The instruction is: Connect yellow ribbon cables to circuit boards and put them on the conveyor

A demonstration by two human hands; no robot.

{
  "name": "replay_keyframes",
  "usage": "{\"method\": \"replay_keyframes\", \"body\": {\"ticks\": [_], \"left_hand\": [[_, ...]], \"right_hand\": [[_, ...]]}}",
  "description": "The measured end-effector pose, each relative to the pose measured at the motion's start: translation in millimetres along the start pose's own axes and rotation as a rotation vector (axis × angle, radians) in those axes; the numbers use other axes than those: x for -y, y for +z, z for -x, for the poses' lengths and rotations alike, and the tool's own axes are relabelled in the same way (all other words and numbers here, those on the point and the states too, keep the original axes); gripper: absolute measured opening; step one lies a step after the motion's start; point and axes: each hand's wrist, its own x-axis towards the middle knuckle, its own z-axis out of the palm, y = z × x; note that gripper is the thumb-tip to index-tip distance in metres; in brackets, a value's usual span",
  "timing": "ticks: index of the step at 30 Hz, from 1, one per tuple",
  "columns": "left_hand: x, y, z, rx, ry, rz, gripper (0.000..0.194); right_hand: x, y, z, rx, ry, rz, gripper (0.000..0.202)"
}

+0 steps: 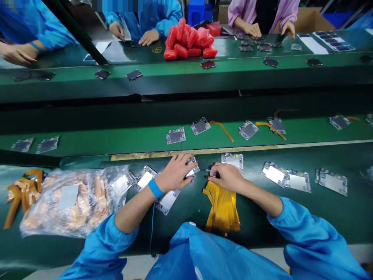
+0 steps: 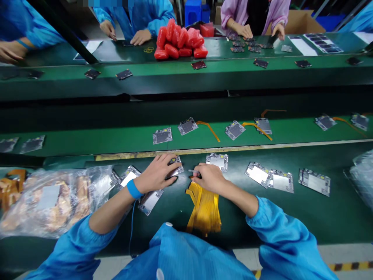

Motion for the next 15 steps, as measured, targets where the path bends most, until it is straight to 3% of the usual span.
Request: {"method": "replay_keyframes", "body": {"ticks": [5, 9, 15], "left_hand": [[2.1, -1.2, -9.0, 0.044, 0.04, 0.003, 0.042], [3.2, -1.8, -14.8, 0.077, 0.049, -0.013, 0.034], [5.7, -3.0, -18.4, 0.092, 0.066, -0.016, 0.023]], "right_hand": [[-7.1, -4.1, -6.3, -0.005, 0.017, -0.186, 0.013], [-16.4, -3.3, -15.8, -0.077, -0.056, -0.217, 0.022], [-13.9, -1.7, -30.4, -0.081, -0.052, -0.204, 0.025]]}}
